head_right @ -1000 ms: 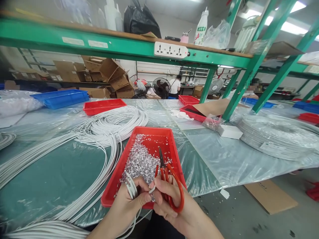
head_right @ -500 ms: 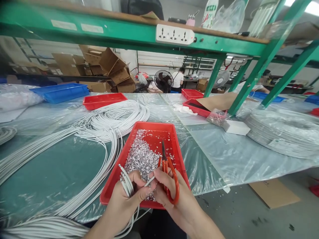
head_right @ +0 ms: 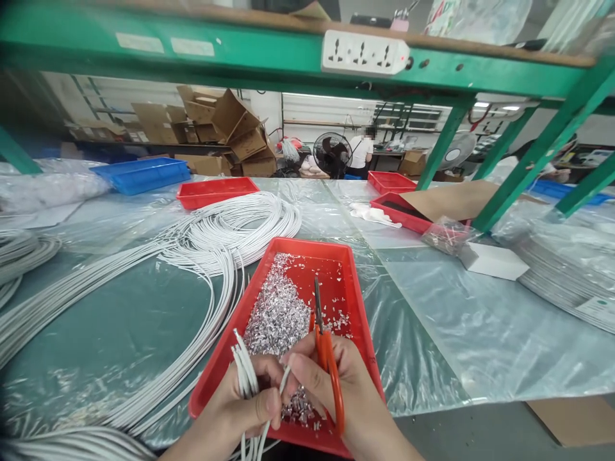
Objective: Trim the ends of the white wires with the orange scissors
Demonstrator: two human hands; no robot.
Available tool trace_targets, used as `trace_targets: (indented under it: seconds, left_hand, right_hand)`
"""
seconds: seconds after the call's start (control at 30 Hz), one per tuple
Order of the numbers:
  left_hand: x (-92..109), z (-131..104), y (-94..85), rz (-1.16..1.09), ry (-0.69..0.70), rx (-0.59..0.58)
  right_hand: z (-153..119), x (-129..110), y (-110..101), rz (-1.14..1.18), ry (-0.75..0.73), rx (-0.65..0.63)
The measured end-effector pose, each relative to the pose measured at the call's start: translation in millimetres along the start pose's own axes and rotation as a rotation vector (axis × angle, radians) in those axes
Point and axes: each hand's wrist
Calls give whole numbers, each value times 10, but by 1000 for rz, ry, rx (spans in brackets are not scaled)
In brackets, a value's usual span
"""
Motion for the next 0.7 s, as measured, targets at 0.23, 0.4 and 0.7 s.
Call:
trace_targets:
  seconds: [0.23,0.4,0.7]
  left_hand:
    - [-69,12,-49,54,125,-50]
    - [-59,2,-40,111,117,26]
    - [-53,-1,-32,204,75,25]
  right_hand:
    - [127,117,-114,474,221,-396]
    - [73,71,-100,166,80,-167]
    - [5,-33,6,-200,-39,22]
Point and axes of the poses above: each hand's wrist, its own z-axis towards the middle knuckle, its own y-axis out of the palm, x = y × z, and after that the axes turned 7 degrees about z, right-handed
